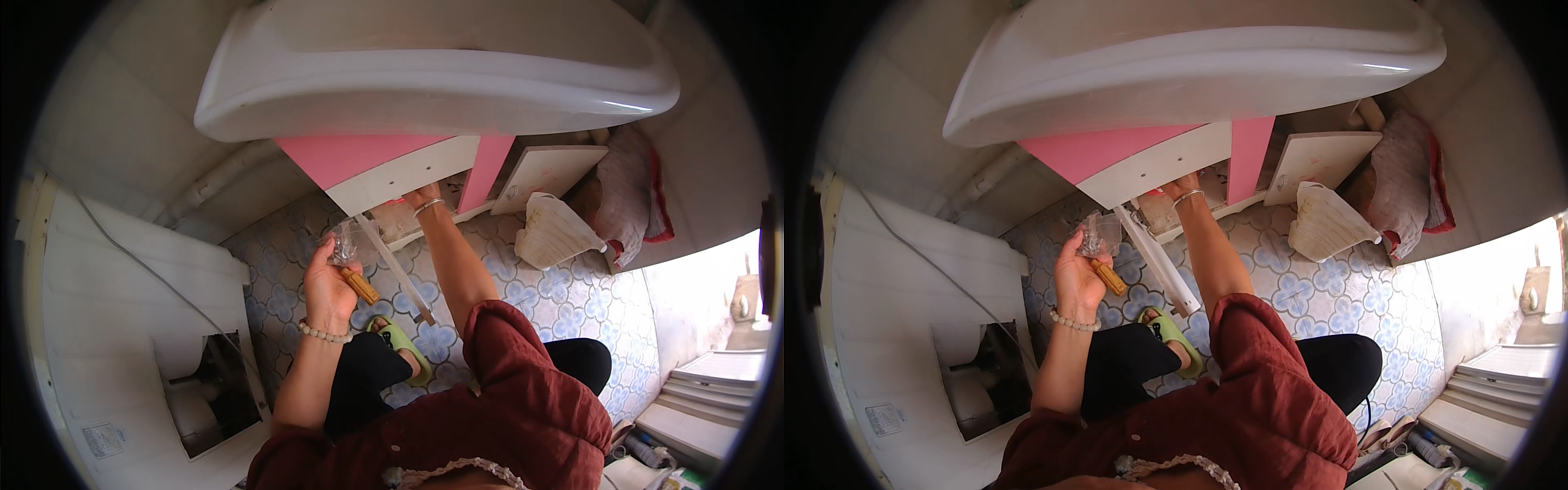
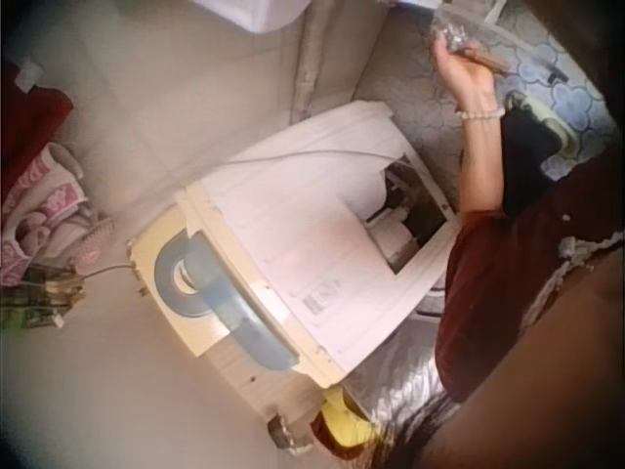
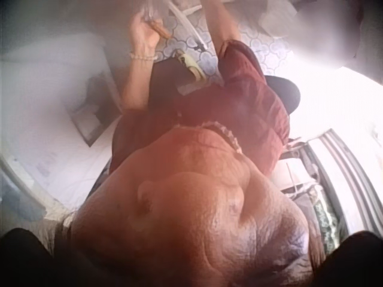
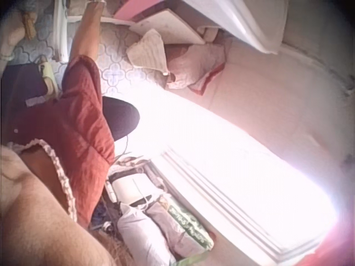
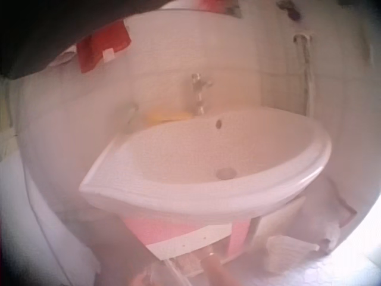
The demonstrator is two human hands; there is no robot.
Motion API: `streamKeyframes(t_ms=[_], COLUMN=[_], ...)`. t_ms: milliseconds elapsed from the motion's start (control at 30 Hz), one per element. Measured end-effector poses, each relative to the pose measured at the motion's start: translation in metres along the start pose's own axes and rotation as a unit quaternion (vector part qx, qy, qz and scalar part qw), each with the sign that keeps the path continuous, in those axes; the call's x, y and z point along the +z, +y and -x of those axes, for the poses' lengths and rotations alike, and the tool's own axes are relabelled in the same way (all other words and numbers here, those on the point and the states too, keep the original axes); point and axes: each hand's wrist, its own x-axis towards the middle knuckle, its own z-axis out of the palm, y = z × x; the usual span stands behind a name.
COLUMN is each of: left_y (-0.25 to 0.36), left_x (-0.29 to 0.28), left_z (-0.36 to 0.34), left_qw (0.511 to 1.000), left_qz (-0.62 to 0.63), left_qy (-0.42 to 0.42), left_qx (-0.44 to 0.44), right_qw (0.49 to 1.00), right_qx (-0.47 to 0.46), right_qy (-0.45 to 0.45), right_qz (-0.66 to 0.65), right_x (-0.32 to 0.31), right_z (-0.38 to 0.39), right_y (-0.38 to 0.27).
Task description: The person reaches into the base of a washing machine to connect internal components and then uses a screwdriver on a nearby cabinet door.
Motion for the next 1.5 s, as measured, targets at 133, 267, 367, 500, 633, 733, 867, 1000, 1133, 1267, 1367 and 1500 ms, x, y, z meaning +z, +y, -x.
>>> streamKeyframes(t_ms=[133,267,367,500,633,733,867,1000,1133,1267,1367,1500], left_y=[0.003,-0.004,-0.007,-0.007,-0.006,-0.006,-0.005,-0.007,-0.008,-0.008,-0.010,-0.011], left_x=[0.001,0.002,0.005,0.002,0.005,0.002,0.004,0.005,0.004,0.006,0.007,0.006], left_z=[-0.001,-0.003,-0.001,-0.005,-0.004,-0.006,-0.004,-0.005,-0.005,-0.005,-0.006,-0.005], left_qw=[1.000,1.000,1.000,1.000,1.000,1.000,1.000,1.000,1.000,1.000,1.000,1.000], left_qz=[-0.012,-0.014,-0.015,-0.012,-0.017,-0.019,-0.029,-0.026,-0.022,-0.022,-0.023,-0.028], left_qy=[0.003,0.009,0.017,0.012,0.014,0.017,0.013,0.010,0.011,0.001,0.004,0.001], left_qx=[0.005,0.003,-0.004,0.000,0.004,0.008,-0.001,-0.003,-0.006,0.003,0.002,-0.002], right_qw=[0.999,0.998,0.997,0.997,0.996,0.995,0.996,0.996,0.995,0.994,0.993,0.985], right_qx=[-0.016,-0.007,-0.007,-0.012,-0.012,-0.014,-0.012,-0.009,-0.005,0.017,0.050,0.064], right_qy=[0.033,0.039,0.041,0.041,0.049,0.061,0.050,0.008,-0.034,-0.036,-0.031,-0.012], right_qz=[-0.040,-0.050,-0.060,-0.065,-0.070,-0.072,-0.079,-0.086,-0.094,-0.101,-0.104,-0.160], right_x=[0.001,-0.002,0.001,0.004,0.005,0.005,0.006,0.008,0.009,0.005,0.002,-0.002], right_z=[-0.014,-0.010,-0.010,-0.011,-0.009,-0.005,-0.005,-0.004,0.000,0.002,0.002,0.004], right_y=[0.003,0.002,0.001,-0.002,-0.001,0.000,0.000,-0.001,-0.001,-0.002,-0.005,-0.002])
